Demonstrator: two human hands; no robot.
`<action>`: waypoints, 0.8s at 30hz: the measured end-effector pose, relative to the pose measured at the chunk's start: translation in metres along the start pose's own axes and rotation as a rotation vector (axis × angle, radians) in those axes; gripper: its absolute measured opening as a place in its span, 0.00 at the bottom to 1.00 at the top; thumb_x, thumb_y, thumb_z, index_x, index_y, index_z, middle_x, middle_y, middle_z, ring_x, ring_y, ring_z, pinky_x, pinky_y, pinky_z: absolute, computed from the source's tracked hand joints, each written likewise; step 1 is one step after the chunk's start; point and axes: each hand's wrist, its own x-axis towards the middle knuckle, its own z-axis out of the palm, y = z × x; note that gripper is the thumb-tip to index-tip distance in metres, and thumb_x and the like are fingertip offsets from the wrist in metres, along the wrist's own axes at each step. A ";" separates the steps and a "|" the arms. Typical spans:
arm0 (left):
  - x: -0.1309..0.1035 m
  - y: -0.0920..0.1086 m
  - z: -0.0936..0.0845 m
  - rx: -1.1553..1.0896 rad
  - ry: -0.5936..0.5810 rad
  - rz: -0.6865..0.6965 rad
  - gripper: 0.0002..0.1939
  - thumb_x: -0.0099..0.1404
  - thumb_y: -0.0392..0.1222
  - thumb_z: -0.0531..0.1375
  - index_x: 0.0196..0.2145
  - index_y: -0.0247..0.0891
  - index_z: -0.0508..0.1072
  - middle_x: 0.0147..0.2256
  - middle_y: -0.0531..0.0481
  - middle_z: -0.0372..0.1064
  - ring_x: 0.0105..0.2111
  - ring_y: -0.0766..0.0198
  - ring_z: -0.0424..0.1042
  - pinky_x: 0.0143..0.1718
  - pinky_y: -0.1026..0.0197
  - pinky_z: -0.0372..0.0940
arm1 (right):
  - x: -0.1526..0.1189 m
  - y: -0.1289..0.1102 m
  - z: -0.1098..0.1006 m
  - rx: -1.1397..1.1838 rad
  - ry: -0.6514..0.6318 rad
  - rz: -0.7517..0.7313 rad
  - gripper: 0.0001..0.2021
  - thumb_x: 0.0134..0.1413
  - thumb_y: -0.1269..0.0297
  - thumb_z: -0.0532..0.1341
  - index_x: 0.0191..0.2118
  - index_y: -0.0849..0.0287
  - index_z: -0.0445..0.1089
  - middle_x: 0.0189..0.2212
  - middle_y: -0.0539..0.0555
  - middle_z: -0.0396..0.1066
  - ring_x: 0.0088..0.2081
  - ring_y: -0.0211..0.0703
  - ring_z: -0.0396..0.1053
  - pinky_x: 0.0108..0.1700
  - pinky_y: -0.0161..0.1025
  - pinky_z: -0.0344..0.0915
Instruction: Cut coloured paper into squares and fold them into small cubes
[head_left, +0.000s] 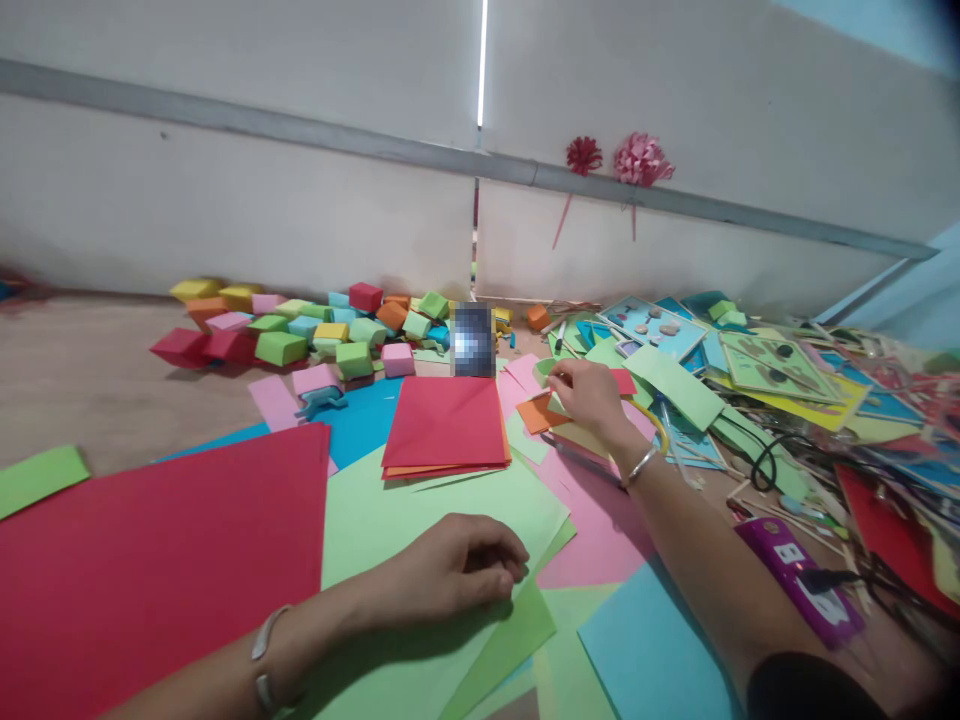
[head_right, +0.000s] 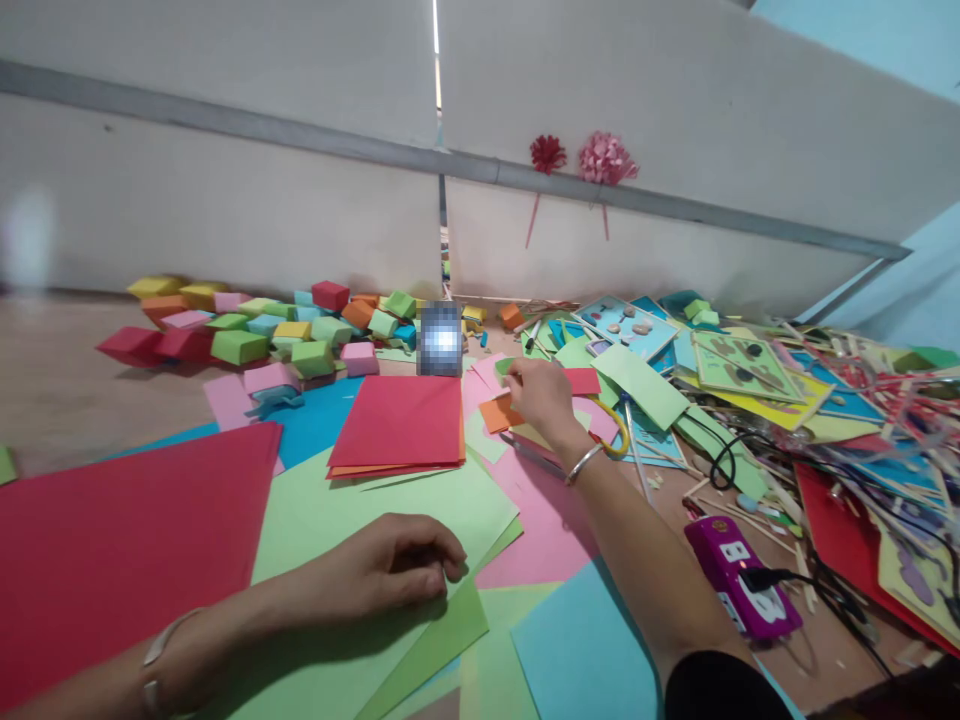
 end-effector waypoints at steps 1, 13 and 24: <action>-0.001 0.001 0.000 0.066 -0.005 0.019 0.10 0.58 0.42 0.65 0.38 0.35 0.78 0.35 0.45 0.77 0.31 0.63 0.73 0.34 0.64 0.65 | 0.001 0.003 0.003 -0.015 -0.022 0.015 0.11 0.60 0.69 0.56 0.36 0.61 0.77 0.34 0.56 0.78 0.34 0.43 0.70 0.31 0.35 0.52; 0.003 -0.002 0.000 0.002 -0.011 0.003 0.10 0.59 0.45 0.64 0.35 0.36 0.75 0.26 0.52 0.70 0.24 0.67 0.68 0.30 0.63 0.63 | -0.033 -0.054 0.011 -0.149 -0.331 -0.559 0.19 0.56 0.55 0.67 0.49 0.60 0.73 0.45 0.59 0.74 0.45 0.46 0.70 0.39 0.37 0.58; 0.009 -0.010 -0.004 -0.245 -0.022 0.007 0.10 0.56 0.41 0.69 0.34 0.32 0.77 0.29 0.48 0.75 0.24 0.66 0.72 0.28 0.64 0.66 | -0.039 -0.063 0.008 -0.290 -0.364 -0.559 0.08 0.54 0.79 0.60 0.31 0.64 0.76 0.31 0.59 0.77 0.31 0.43 0.72 0.27 0.36 0.53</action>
